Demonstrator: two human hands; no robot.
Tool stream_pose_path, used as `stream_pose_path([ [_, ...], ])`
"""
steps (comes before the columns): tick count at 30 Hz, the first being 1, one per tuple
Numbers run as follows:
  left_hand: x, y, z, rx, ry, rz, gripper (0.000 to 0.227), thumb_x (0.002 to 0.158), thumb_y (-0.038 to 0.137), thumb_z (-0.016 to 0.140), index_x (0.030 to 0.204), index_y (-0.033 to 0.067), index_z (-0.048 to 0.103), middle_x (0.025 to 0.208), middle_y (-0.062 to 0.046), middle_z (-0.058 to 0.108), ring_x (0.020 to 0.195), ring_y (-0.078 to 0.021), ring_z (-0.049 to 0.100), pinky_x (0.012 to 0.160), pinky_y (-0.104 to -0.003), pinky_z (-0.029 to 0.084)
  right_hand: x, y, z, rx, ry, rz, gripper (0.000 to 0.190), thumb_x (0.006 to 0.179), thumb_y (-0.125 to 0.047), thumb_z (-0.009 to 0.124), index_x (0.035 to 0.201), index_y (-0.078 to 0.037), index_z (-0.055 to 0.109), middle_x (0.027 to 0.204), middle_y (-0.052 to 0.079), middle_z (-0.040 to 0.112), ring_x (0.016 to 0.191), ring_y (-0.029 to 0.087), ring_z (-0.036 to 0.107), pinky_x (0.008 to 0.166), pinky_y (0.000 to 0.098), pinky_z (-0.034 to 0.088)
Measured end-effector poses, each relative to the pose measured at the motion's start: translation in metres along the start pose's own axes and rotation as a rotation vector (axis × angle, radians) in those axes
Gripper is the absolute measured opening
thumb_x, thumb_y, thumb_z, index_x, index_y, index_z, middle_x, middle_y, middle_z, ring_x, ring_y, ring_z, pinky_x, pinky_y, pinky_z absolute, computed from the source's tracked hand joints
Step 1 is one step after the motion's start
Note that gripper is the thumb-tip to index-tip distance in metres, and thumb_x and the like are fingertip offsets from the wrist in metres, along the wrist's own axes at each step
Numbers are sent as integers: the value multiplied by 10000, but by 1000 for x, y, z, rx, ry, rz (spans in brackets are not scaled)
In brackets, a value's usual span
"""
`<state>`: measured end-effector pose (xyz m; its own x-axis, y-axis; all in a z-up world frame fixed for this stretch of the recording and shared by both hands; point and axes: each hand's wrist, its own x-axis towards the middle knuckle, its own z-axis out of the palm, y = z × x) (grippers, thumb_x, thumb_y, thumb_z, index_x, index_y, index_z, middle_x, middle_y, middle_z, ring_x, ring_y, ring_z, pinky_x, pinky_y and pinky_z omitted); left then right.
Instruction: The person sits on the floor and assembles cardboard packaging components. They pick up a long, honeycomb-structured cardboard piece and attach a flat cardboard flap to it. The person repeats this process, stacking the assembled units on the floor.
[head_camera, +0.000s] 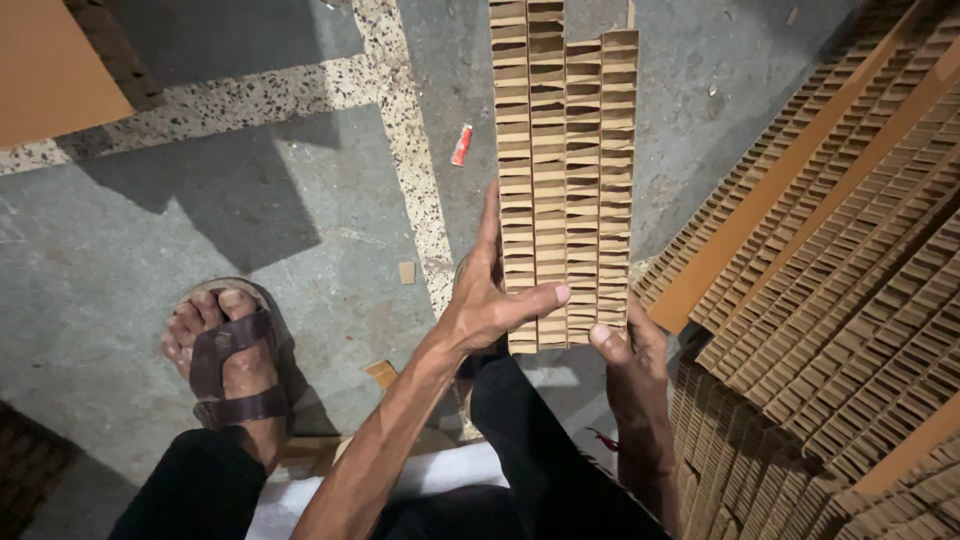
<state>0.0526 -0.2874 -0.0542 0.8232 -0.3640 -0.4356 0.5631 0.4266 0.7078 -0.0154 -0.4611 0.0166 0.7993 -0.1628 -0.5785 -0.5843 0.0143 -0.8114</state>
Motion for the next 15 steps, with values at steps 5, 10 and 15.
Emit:
stream_pose_path([
  [5, 0, 0, -1, -47, -10, -2, 1262, 763, 160, 839, 1677, 59, -25, 1612, -262, 411, 1458, -368, 486, 1191, -451, 446, 0, -1, 2, -48, 26, 23, 613, 879, -251, 610, 1421, 32, 573, 1313, 167, 670, 1258, 266, 609, 1137, 410, 430],
  [10, -1, 2, -2, -70, -16, 1, 1250, 772, 147, 831, 1676, 70, -29, 1622, -244, 396, 1475, -351, 467, 1204, -452, 439, 0, 2, 3, -70, 22, 19, 562, 897, -216, 611, 1401, 33, 589, 1328, 157, 650, 1268, 254, 593, 1138, 402, 417],
  [15, 0, -1, -4, -2, -15, 43, 1244, 761, 188, 833, 1686, 66, 10, 1629, -260, 405, 1488, -366, 468, 1227, -471, 426, 1, 5, 1, -116, 3, -8, 534, 898, -202, 579, 1386, 12, 620, 1256, 151, 709, 1231, 246, 653, 1102, 408, 494],
])
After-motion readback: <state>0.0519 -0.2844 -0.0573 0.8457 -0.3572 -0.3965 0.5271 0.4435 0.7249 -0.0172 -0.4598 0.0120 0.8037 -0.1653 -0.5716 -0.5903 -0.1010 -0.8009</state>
